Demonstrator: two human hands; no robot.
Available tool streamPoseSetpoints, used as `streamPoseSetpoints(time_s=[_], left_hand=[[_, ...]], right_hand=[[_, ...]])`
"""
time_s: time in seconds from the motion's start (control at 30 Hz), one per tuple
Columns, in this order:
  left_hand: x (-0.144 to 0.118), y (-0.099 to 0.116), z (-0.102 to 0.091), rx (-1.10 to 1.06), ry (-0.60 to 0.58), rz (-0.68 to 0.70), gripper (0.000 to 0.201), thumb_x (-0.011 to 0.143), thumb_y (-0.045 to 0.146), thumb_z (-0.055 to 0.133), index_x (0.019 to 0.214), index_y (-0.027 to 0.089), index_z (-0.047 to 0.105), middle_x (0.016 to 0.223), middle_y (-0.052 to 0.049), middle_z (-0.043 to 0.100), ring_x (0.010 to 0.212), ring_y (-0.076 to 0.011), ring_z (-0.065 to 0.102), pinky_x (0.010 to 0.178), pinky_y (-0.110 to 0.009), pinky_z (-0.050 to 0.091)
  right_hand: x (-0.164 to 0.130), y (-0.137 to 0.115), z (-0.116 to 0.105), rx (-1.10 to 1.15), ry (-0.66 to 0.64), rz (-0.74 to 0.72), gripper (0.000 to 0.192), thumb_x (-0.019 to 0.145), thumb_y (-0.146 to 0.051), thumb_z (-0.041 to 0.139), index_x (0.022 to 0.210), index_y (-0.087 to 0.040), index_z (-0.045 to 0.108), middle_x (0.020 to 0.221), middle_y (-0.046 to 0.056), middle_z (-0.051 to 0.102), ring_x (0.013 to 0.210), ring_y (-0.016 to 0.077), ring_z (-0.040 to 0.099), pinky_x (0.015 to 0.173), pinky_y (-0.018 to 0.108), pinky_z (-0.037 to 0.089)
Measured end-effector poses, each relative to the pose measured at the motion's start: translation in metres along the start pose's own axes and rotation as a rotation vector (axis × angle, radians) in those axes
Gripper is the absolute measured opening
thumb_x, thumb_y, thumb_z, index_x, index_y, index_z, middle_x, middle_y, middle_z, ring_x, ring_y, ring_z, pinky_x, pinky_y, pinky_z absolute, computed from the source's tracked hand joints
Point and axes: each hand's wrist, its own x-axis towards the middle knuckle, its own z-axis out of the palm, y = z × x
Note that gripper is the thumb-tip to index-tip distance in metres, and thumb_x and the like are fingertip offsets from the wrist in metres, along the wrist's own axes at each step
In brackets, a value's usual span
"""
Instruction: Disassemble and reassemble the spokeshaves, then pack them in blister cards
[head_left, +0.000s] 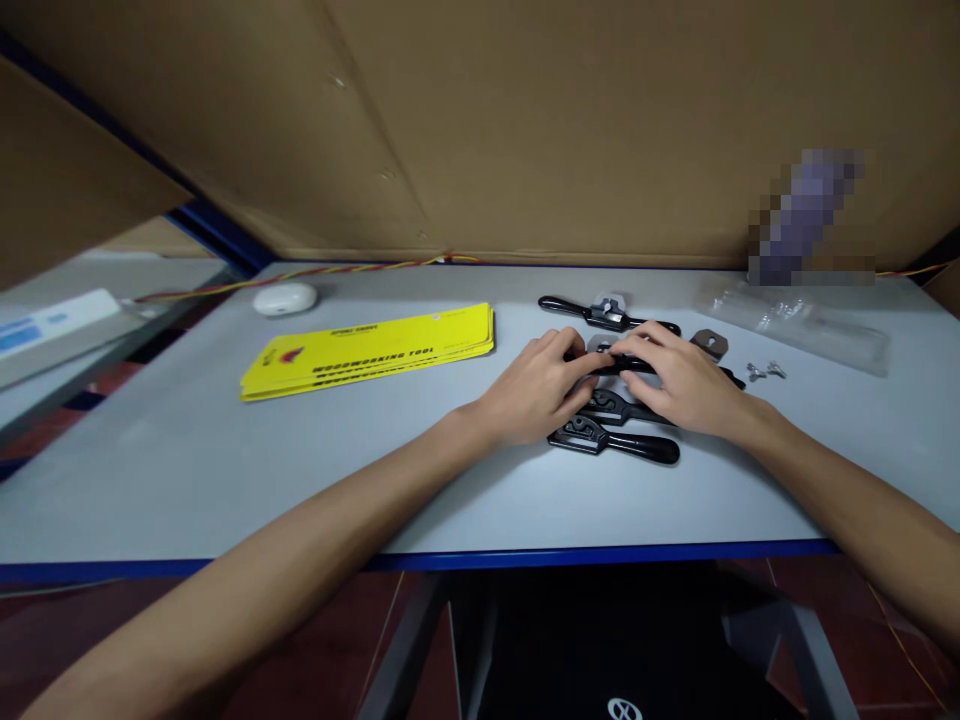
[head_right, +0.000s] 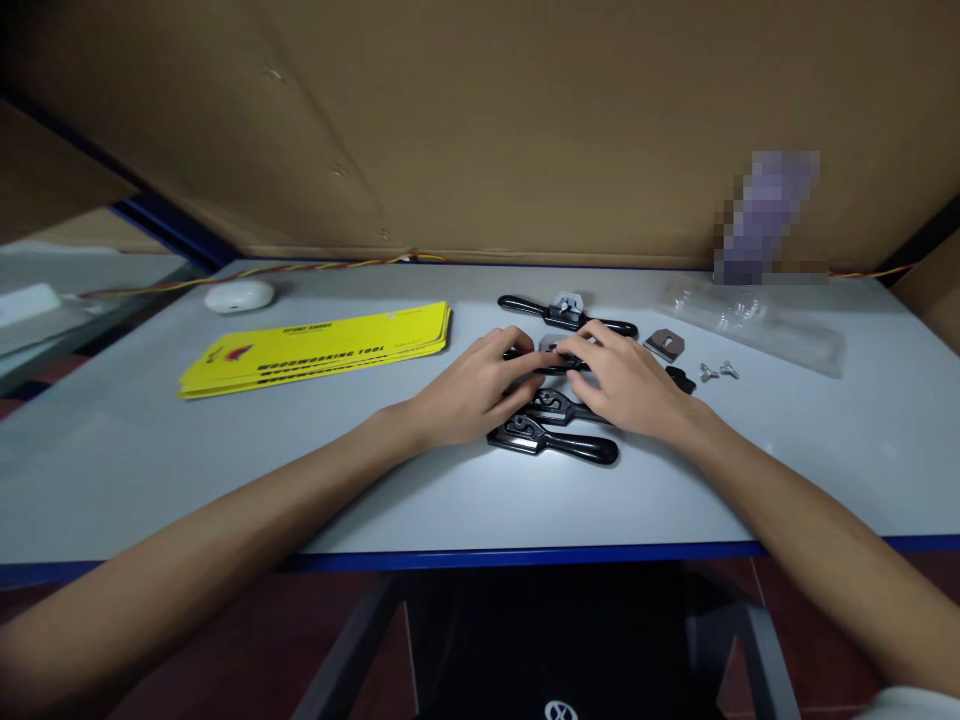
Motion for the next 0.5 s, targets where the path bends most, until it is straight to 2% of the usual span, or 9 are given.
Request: streamPoseSetpoints(time_s=[0.13, 0.23, 0.37, 0.5], left_hand=[[0.0002, 0.0003, 0.0007, 0.0, 0.0, 0.003, 0.046, 0.108, 0.032, 0.035, 0.143, 0.017, 0.062, 0.113, -0.014, 0.056, 0.098, -0.0289, 0.055, 0.094, -0.049, 0.05], [0.0003, 0.0014, 0.0003, -0.001, 0.007, -0.006, 0.044, 0.108, 0.032, 0.035, 0.137, 0.017, 0.063, 0.112, -0.014, 0.057, 0.098, -0.0289, 0.055, 0.094, -0.048, 0.05], [0.0003, 0.0032, -0.0017, -0.013, 0.005, -0.031, 0.034, 0.107, 0.033, 0.037, 0.117, 0.014, 0.063, 0.111, -0.014, 0.058, 0.098, -0.0287, 0.055, 0.093, -0.047, 0.051], [0.0003, 0.0035, -0.002, -0.051, 0.022, -0.039, 0.027, 0.105, 0.034, 0.039, 0.112, 0.015, 0.058, 0.11, -0.014, 0.058, 0.098, -0.0286, 0.055, 0.094, -0.048, 0.052]], right_hand=[[-0.0002, -0.0007, -0.0003, -0.01, 0.004, -0.015, 0.033, 0.1, -0.024, 0.05, 0.127, -0.022, 0.07, 0.126, 0.012, 0.066, 0.105, 0.0282, 0.069, 0.095, 0.048, 0.056], [0.0003, -0.0005, -0.0002, -0.013, 0.004, -0.018, 0.032, 0.101, -0.024, 0.051, 0.125, -0.019, 0.072, 0.126, 0.014, 0.068, 0.107, 0.0281, 0.07, 0.096, 0.047, 0.057], [0.0013, 0.0011, 0.0012, -0.038, -0.024, -0.088, 0.033, 0.1, -0.022, 0.051, 0.121, -0.017, 0.075, 0.139, 0.015, 0.068, 0.125, 0.0307, 0.066, 0.11, 0.051, 0.051], [0.002, 0.0007, 0.0018, -0.059, -0.064, -0.144, 0.038, 0.101, -0.02, 0.05, 0.129, -0.02, 0.075, 0.144, 0.011, 0.069, 0.136, 0.0298, 0.061, 0.117, 0.054, 0.046]])
